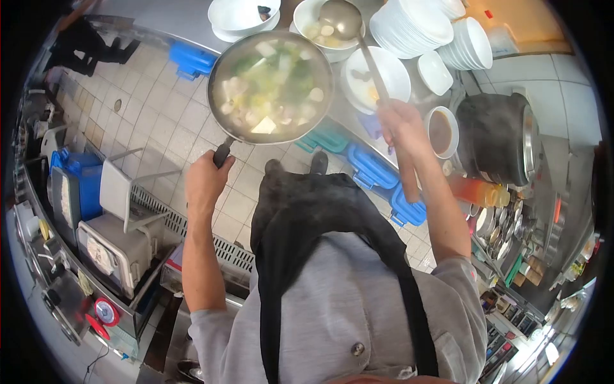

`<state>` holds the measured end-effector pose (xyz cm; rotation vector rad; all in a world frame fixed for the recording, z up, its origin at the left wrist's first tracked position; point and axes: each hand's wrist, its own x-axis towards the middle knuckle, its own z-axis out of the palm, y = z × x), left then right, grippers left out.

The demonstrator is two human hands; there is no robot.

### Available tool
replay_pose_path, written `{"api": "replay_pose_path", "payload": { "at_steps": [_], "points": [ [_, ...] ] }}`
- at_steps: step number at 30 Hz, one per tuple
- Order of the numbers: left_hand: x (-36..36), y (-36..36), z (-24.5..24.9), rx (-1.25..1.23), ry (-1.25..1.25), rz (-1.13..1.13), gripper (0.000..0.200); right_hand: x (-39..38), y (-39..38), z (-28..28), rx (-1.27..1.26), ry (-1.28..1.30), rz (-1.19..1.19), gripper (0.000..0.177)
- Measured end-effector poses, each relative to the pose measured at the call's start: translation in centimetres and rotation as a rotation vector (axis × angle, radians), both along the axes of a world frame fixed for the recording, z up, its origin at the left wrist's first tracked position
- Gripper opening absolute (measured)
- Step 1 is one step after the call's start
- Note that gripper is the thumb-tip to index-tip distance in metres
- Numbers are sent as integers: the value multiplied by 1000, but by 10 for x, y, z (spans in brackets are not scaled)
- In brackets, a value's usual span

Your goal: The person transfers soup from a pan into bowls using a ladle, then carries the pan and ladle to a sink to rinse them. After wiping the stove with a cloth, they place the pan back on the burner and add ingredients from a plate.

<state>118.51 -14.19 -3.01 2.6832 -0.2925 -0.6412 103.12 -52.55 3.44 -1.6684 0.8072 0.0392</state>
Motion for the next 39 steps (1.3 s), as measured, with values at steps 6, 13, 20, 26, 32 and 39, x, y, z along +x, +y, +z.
{"api": "replay_pose_path", "payload": {
  "at_steps": [6, 13, 20, 26, 32, 39],
  "points": [
    [4, 1, 11, 74, 10, -46, 45, -29, 18, 26, -134, -25, -64, 29],
    [5, 2, 10, 59, 27, -27, 44, -80, 46, 50, 233, 28, 79, 39],
    [6, 5, 1, 10, -28, -27, 45, -94, 61, 69, 225, 224, 245, 36],
    [5, 3, 8, 23, -16, -34, 44, -112, 63, 56, 155, 274, 194, 36],
    [4, -2, 18, 60, 29, -18, 42, -112, 67, 56, 201, 252, 232, 31],
    [5, 0, 9, 57, 10, -37, 42, -109, 57, 61, 464, 262, 105, 29]
  ]
}}
